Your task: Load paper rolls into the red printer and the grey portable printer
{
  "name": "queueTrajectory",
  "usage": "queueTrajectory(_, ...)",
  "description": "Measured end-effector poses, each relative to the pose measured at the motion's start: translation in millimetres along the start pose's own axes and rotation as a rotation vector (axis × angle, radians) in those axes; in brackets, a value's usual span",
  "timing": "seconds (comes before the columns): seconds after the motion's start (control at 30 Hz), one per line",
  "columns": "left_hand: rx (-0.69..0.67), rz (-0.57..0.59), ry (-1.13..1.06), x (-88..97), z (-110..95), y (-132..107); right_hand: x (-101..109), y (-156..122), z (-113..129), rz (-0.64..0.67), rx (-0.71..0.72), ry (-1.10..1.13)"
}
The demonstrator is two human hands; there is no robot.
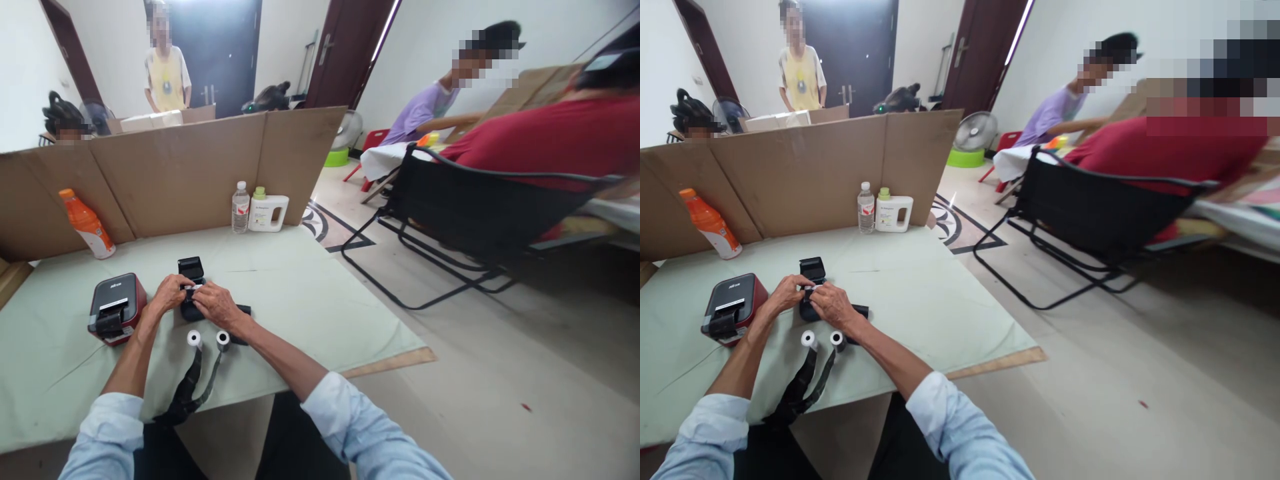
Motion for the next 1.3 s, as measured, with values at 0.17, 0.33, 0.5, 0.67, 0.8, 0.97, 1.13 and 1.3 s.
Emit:
queueTrajectory(0.17, -0.035, 0.015, -0.03, -2.0, 2.7, 1.6, -0.4, 2.0, 2.5, 0.02, -0.01, -0.004)
queueTrajectory(0.33, -0.121, 0.08, 0.026, -8.7, 7.1, 5.7, -0.4, 5.0, 5.6, 0.034, -0.02, -0.034)
queueTrajectory(0.5, -0.135, 0.057, 0.056, -14.3, 13.7, -5.3, 1.0, 3.7, 8.3, 0.013, -0.015, -0.049)
queueTrajectory(0.67, -0.104, -0.003, 0.044, -18.3, 22.2, -10.6, 2.2, 2.2, 6.6, 0.029, -0.006, -0.025)
queueTrajectory(0.8, 0.135, -0.358, -0.054, -7.4, 43.1, -1.1, 4.2, 1.0, 5.4, 0.041, 0.005, -0.017)
queueTrajectory(0.97, 0.425, -0.436, -0.44, -19.5, 63.6, 13.1, 5.7, -0.2, 5.8, 0.054, 0.016, -0.031)
queueTrajectory(1.13, 0.314, -0.517, -0.618, -21.9, 60.5, 6.7, 4.7, 0.0, 6.4, 0.053, 0.035, -0.068)
queueTrajectory(1.3, 0.028, -0.401, -0.47, -10.7, 48.7, -11.0, 2.4, -0.8, 6.4, 0.042, 0.051, -0.098)
Point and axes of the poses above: each hand's wrist, its own y-axis towards the middle knuckle, its own x-axis out of the back of the hand, z = x × y, the point moved 4 cm from there along y, towards the middle knuckle, and after that the axes turned 10 degrees about -x, right-handed, at the moved point
